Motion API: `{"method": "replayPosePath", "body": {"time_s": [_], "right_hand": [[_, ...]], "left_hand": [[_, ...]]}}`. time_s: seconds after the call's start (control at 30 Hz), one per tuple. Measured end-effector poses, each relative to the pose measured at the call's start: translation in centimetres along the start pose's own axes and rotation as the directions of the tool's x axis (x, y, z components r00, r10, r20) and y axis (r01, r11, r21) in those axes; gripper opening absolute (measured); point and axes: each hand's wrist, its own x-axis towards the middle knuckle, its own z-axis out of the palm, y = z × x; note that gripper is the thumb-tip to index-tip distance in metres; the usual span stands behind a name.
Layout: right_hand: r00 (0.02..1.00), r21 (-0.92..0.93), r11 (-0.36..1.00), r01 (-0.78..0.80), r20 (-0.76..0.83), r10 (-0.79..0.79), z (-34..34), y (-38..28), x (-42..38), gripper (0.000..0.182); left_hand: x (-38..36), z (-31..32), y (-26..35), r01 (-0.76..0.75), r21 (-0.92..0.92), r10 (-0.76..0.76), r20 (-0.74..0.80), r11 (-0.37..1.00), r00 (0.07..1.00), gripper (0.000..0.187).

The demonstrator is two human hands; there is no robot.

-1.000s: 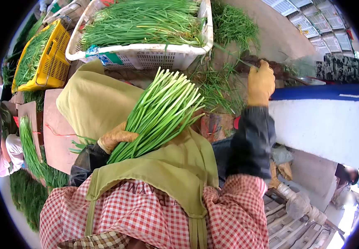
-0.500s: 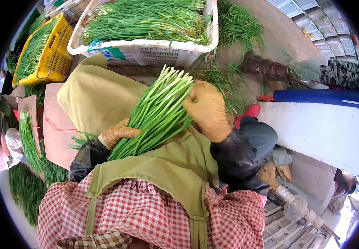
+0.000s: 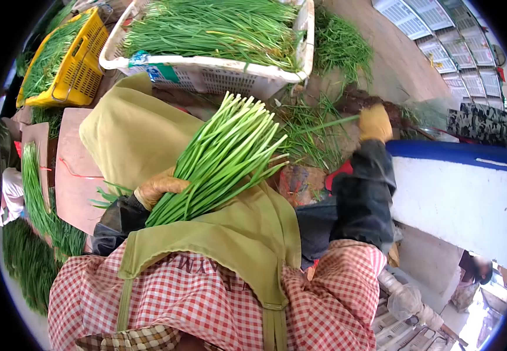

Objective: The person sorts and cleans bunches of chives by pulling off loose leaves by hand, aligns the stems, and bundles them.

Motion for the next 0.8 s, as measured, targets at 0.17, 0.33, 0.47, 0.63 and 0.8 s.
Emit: {"method": "replayPosePath", "body": {"time_s": [0.17, 0.33, 0.47, 0.63, 0.8], "right_hand": [[0.692, 0.585, -0.387, -0.713, 0.676, -0.254, -3.1, -8.9, -8.7, 0.081], [0.936, 0.416, -0.84, -0.35, 0.196, -0.293, -14.6, -22.9, -11.2, 0.112], [0.984, 0.072, -0.982, -0.176, 0.029, -0.175, -15.7, -25.0, -5.8, 0.095], [0.984, 0.146, -0.973, -0.179, 0.016, -0.179, -16.2, -24.7, -4.1, 0.084], [0.983, 0.183, -0.97, -0.16, 0.119, -0.14, -16.4, -24.3, -4.6, 0.065]], "left_hand": [[-0.2, 1.4, 0.8, -0.117, -0.099, 0.116, -0.019, 0.988, 0.993, 0.069], [0.0, 1.8, 1.8, -0.018, 0.099, 0.015, 0.027, 0.995, 1.0, 0.067], [0.1, 3.5, 1.3, 0.029, 0.023, -0.029, 0.012, 0.999, 0.999, 0.07], [0.5, 2.9, 1.3, 0.014, -0.068, -0.016, -0.027, 0.998, 1.0, 0.077], [1.2, 4.6, 2.5, -0.497, 0.555, 0.581, 0.029, 0.667, 0.813, 0.074]]}}
